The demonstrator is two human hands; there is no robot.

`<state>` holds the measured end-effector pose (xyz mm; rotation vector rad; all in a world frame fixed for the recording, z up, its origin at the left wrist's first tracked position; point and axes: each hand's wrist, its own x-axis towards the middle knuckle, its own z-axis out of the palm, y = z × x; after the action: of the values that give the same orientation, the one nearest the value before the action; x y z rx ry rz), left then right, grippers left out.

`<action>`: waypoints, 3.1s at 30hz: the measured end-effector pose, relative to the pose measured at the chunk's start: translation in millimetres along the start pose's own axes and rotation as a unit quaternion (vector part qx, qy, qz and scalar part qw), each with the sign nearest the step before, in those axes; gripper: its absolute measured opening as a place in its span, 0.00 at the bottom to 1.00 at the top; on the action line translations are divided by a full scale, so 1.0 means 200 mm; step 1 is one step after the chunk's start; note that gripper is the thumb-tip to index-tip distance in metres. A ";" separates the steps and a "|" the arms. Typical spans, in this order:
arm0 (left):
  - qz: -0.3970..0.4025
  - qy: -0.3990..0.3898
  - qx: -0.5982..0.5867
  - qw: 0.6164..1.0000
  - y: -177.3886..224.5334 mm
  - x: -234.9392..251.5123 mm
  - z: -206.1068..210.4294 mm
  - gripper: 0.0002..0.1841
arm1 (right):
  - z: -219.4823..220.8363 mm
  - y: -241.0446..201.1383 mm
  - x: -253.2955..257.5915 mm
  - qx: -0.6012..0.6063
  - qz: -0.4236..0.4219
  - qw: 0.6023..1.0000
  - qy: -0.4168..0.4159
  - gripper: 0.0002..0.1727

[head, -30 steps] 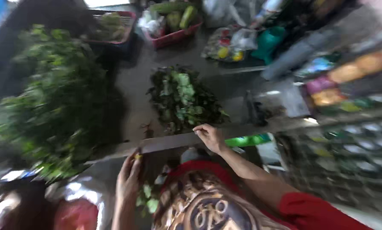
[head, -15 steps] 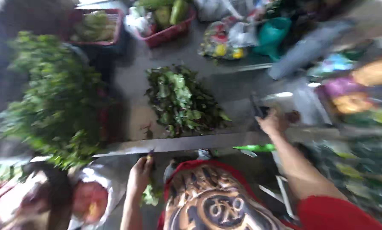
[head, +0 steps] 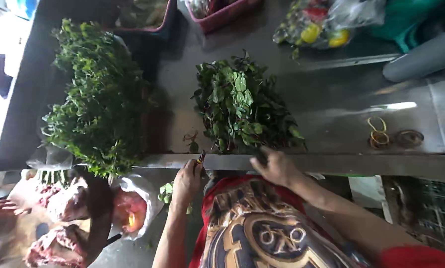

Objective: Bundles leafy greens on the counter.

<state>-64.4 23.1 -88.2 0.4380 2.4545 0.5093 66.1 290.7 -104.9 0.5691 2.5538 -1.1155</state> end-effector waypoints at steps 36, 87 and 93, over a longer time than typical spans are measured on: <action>0.165 0.206 -0.089 0.960 -0.60 0.43 -0.28 0.15 | 0.24 0.18 -0.21 0.241 0.287 0.902 0.217 0.23; -0.080 -0.236 -0.682 0.687 -0.17 0.39 0.20 0.17 | 0.28 -0.42 0.32 0.162 0.055 0.979 0.113 0.14; -0.024 -0.257 -0.600 0.757 -0.16 0.46 0.23 0.16 | 0.58 -0.47 0.27 -0.014 -0.010 0.996 0.083 0.13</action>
<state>-113.8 44.5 -180.6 -0.0587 1.2037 1.5276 -11.4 158.0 -144.5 0.6567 2.7165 -1.0786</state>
